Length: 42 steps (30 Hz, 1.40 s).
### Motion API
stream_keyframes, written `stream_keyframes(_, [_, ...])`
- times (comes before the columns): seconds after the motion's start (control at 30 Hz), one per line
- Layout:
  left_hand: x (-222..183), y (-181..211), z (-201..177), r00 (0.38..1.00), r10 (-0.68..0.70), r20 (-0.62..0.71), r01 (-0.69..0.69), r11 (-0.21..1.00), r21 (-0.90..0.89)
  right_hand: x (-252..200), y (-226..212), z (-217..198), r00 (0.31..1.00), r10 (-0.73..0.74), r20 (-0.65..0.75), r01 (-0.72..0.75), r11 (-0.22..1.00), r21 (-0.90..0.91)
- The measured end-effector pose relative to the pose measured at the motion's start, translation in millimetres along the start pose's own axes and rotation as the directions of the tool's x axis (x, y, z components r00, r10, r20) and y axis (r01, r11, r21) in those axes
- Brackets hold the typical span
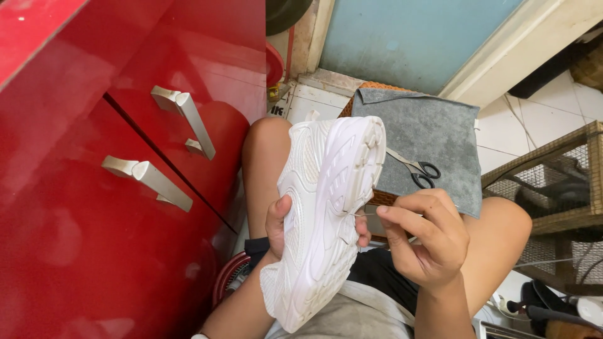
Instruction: Repairing and trimming the sole of a white sneaker using scissors and a small metal tool.
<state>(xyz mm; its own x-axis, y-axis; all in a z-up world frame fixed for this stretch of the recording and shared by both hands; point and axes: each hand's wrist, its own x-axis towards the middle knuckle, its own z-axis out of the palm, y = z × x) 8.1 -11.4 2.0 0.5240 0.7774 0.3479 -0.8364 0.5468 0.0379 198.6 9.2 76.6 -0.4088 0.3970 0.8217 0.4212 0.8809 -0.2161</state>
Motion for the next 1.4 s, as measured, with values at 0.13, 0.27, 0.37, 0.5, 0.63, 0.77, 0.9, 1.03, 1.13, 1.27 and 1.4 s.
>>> stream_keyframes(0.13, [-1.5,1.2,-7.9,0.999,-0.036,-0.006,0.036,0.999,-0.032,-0.9,0.5,0.0,1.0,0.004,-0.002,-0.004,1.0,0.008])
stream_keyframes(0.27, [-1.6,1.2,-5.8,0.999,-0.036,0.006,0.037,0.999,-0.038,-1.2,0.9,-0.2,1.0,-0.003,-0.003,0.003,1.0,0.003])
stream_keyframes(0.37, [-1.3,-0.6,-7.7,1.0,-0.024,-0.007,0.024,1.0,0.007,-2.1,1.8,-1.3,1.0,-0.002,-0.016,0.002,1.0,-0.023])
stream_keyframes(0.5, [1.6,-1.5,-3.3,1.0,0.001,0.004,-0.002,0.999,0.049,-1.7,1.5,-1.2,1.0,-0.011,-0.012,0.011,1.0,-0.01])
stream_keyframes(0.63, [0.1,-2.1,-1.8,0.998,0.058,-0.002,-0.058,0.996,0.073,3.2,-1.4,-4.7,0.999,0.001,-0.043,-0.002,0.999,-0.043])
stream_keyframes(0.77, [1.3,3.1,-9.8,0.986,0.161,0.029,-0.163,0.954,0.252,-15.6,1.9,-3.4,0.989,0.119,-0.09,-0.118,0.993,0.017])
stream_keyframes(0.9, [3.8,-3.2,-13.7,0.889,0.424,-0.174,-0.328,0.854,0.403,-29.1,12.6,7.1,0.822,0.55,0.151,-0.563,0.741,0.367])
stream_keyframes(1.03, [12.5,-7.2,-3.2,0.679,0.72,-0.142,-0.512,0.604,0.611,-42.2,20.9,19.0,0.603,0.589,0.539,-0.796,0.4,0.454])
stream_keyframes(1.13, [11.0,-8.1,6.3,0.671,0.73,-0.131,-0.507,0.58,0.637,-40.4,14.3,18.6,0.546,0.569,0.615,-0.829,0.26,0.495])
stream_keyframes(1.27, [12.2,-10.7,12.5,0.581,0.813,0.04,-0.518,0.332,0.788,-49.7,20.1,15.5,0.552,0.48,0.682,-0.816,0.141,0.561])
stream_keyframes(1.4, [12.7,-18.1,12.4,0.538,0.842,0.043,-0.521,0.293,0.801,-68.6,30.6,13.6,0.472,0.473,0.744,-0.851,0.024,0.524])
